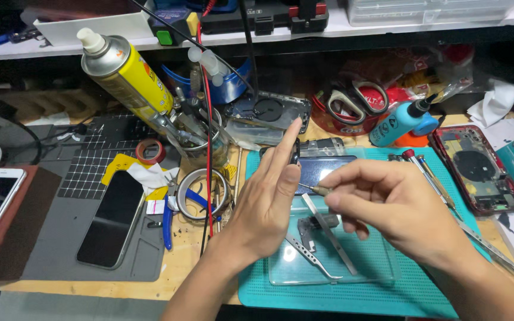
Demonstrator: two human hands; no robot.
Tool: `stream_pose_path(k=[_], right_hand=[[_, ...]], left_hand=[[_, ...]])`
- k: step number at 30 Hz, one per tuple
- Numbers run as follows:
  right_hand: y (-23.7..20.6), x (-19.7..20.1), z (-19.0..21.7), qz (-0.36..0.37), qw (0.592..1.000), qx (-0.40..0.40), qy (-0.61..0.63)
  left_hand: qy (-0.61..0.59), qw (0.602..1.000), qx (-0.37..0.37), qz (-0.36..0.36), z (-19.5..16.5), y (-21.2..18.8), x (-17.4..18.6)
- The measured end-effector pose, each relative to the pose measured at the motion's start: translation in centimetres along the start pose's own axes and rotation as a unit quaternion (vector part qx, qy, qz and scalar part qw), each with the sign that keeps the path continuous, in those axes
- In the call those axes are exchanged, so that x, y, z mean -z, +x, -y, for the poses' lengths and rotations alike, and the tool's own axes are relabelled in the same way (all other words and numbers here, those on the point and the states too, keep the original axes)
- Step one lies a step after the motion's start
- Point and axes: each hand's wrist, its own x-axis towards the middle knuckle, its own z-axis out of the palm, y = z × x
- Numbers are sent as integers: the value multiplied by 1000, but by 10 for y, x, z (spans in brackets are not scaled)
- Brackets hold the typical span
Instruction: The person holds an opened smartphone with its back cover removed and uses a metal pry tool and tweezers to work on the internal components, prying along the edges of the battery and midframe while rotating the phone to reach different sides. Other disassembled phones and repair tools lie on the work mat around them.
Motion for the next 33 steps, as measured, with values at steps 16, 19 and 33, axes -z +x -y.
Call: stream_pose_path(k=[16,19,33], right_hand=[[3,3,-4,5,999,-21,37],[1,3,-5,4,1000,-26,13],[-19,1,-14,-6,992,75,-99]], left_hand=[[11,1000,1,-4,1,1,1],[7,1000,9,1,-1,0,1],[-236,963,132,11,9,-14,4]])
